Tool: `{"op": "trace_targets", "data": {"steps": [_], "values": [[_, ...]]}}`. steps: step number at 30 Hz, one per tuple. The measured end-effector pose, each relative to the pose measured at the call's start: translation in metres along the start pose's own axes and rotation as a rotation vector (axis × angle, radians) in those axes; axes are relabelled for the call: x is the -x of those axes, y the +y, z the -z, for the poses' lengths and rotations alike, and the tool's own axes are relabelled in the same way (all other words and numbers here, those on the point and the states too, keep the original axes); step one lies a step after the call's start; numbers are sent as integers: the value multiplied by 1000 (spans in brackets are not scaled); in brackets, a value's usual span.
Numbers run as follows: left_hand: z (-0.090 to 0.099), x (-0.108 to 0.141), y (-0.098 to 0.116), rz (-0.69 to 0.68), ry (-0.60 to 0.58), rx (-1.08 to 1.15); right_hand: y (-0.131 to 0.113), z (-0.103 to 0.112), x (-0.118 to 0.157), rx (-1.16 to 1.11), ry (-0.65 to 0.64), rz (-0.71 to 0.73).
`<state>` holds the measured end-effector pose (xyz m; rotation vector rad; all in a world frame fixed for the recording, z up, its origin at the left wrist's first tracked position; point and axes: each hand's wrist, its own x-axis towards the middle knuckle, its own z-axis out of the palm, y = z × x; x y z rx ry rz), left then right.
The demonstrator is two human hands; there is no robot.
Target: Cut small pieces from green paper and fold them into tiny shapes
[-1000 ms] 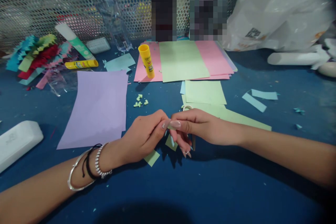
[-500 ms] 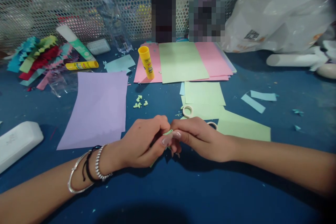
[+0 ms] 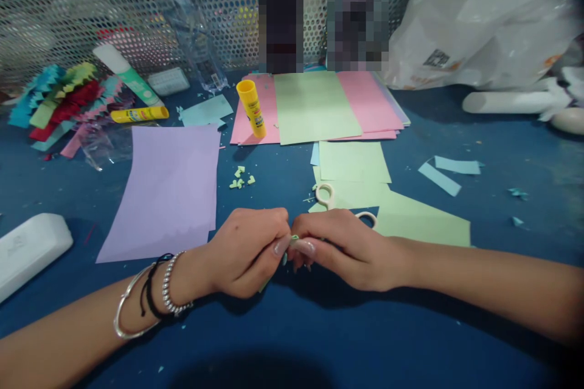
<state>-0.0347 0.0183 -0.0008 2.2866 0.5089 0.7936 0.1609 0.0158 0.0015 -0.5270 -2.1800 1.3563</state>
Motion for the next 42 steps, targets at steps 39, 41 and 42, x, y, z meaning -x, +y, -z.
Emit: {"op": "trace_targets", "data": {"steps": [39, 41, 42], "values": [[7, -8, 3, 517, -156, 534, 1, -1, 0, 3, 3, -81], [7, -8, 3, 478, -168, 489, 0, -1, 0, 35, -4, -99], [7, -8, 3, 468, -173, 457, 0, -1, 0, 61, -4, -105]]}}
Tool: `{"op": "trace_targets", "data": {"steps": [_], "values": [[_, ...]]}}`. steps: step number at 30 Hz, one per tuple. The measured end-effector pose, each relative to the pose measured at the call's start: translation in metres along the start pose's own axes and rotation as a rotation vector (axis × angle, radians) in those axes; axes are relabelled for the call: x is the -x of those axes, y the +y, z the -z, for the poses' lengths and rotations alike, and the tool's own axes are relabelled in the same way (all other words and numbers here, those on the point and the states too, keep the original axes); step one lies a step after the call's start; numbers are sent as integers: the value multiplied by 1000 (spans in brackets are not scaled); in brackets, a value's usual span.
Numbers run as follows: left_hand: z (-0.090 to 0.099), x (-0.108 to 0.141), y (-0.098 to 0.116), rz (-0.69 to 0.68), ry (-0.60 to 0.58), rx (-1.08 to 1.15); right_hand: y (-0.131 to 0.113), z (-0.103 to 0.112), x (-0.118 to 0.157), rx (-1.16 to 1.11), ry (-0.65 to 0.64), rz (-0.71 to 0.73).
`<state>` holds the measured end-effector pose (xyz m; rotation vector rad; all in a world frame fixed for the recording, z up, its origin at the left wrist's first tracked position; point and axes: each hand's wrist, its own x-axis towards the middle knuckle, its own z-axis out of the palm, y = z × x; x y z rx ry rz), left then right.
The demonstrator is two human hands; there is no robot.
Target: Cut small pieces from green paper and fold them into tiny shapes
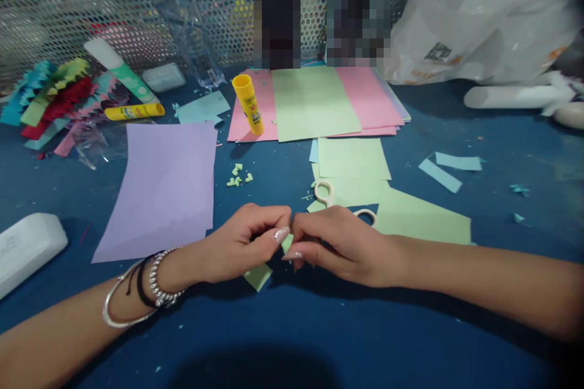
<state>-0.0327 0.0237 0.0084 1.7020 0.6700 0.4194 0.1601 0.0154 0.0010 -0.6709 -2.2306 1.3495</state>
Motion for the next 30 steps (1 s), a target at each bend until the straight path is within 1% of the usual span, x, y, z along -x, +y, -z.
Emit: {"op": "trace_targets", "data": {"steps": [3, 6, 9, 13, 17, 21, 25, 28, 30], "values": [[1, 0, -1, 17, 12, -47, 0, -1, 0, 64, 10, 4], [2, 0, -1, 62, -5, -22, 1, -2, 1, 96, 14, 39], [3, 0, -1, 70, -22, -63, 3, -3, 1, 106, 17, 53], [2, 2, -2, 2, -27, -132, 4, -2, 1, 96, 20, 63], [-1, 3, -3, -46, -30, -188, 4, -1, 0, 98, 34, 108], [-4, 3, -6, -113, 4, -260, 5, -1, 0, 73, 65, 105], [-7, 4, -9, -194, 53, -366, 5, -1, 1, 37, 61, 87], [-9, 5, -10, -218, 101, -403, 4, -1, 1, -7, 52, 97], [-9, 5, -9, -224, 106, -411, 3, 0, 1, -27, 46, 109]]}}
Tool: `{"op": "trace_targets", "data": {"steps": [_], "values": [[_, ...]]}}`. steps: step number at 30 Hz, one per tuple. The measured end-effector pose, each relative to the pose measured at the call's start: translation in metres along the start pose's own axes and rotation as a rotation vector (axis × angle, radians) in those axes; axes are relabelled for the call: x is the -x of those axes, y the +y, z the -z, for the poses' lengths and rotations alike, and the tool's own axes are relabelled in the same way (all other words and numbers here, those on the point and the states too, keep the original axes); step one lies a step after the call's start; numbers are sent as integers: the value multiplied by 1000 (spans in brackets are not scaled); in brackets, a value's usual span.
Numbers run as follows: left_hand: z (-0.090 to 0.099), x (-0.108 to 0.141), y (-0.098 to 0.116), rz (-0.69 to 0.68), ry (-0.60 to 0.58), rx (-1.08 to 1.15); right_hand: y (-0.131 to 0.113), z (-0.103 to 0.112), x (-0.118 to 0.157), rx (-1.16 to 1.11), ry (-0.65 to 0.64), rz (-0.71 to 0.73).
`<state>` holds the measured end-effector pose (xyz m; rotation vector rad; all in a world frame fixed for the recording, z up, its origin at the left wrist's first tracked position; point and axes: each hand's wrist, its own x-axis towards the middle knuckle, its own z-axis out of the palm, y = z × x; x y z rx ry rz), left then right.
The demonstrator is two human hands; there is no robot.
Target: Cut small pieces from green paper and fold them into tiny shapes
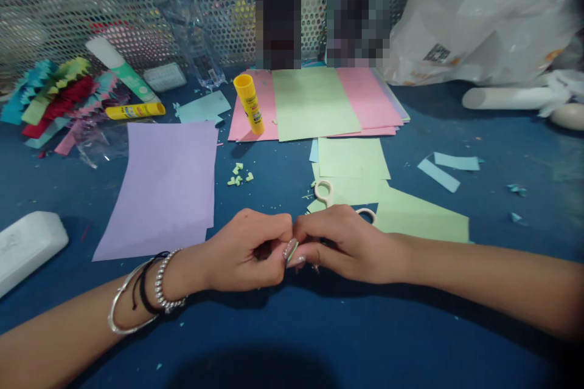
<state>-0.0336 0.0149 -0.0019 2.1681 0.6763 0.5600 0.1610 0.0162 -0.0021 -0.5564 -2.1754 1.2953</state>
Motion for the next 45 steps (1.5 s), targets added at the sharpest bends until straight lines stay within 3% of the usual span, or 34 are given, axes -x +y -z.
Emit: {"op": "trace_targets", "data": {"steps": [6, 15, 19, 23, 33, 39, 45], "values": [[2, 0, 2, -45, -26, 5, 0, 0, -1, -33, -9, 17], [-3, 0, 0, -63, 71, -109, -1, 2, -1, -70, -72, -72], [-2, -1, -1, -66, 39, -113, 0, 2, -1, -56, -56, -32], [0, -1, 0, -97, -12, -51, 2, 1, -1, -70, -48, -5], [1, 0, -2, -194, 6, 61, 0, 2, -2, -186, -27, -33], [-1, 1, -2, -171, 29, -135, 1, 3, -2, -215, -25, -31], [-1, 0, 3, -210, 102, -409, -1, 4, -2, -219, -125, -76]]}}
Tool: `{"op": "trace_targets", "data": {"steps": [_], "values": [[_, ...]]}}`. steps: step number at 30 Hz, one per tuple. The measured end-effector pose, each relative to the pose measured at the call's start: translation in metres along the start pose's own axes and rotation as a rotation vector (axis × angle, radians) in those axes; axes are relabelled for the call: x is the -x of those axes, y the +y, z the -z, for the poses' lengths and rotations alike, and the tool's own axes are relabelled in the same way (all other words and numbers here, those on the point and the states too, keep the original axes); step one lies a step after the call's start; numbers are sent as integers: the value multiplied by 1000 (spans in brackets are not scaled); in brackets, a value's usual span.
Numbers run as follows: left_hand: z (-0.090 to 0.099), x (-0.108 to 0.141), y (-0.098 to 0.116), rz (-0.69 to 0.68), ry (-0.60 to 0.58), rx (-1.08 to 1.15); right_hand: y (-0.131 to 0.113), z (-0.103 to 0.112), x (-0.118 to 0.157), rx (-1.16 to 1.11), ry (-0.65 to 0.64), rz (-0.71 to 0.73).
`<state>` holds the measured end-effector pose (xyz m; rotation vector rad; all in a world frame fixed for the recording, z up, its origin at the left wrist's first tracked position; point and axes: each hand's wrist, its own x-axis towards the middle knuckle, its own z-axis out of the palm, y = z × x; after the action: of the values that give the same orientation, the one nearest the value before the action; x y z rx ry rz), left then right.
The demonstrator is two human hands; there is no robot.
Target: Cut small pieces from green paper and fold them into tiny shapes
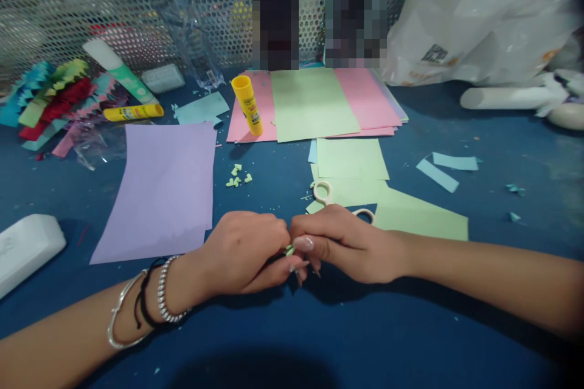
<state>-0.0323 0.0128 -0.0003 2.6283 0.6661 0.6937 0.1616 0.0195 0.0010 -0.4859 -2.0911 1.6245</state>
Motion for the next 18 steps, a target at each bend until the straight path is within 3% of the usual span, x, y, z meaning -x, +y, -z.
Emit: {"op": "trace_targets", "data": {"steps": [5, 18], "values": [[0, -1, 2, -10, 60, -98, 0, 0, 0, 14, -15, -18], [1, -1, 2, -63, 56, -336, 0, -1, -1, 51, 50, -58]]}}
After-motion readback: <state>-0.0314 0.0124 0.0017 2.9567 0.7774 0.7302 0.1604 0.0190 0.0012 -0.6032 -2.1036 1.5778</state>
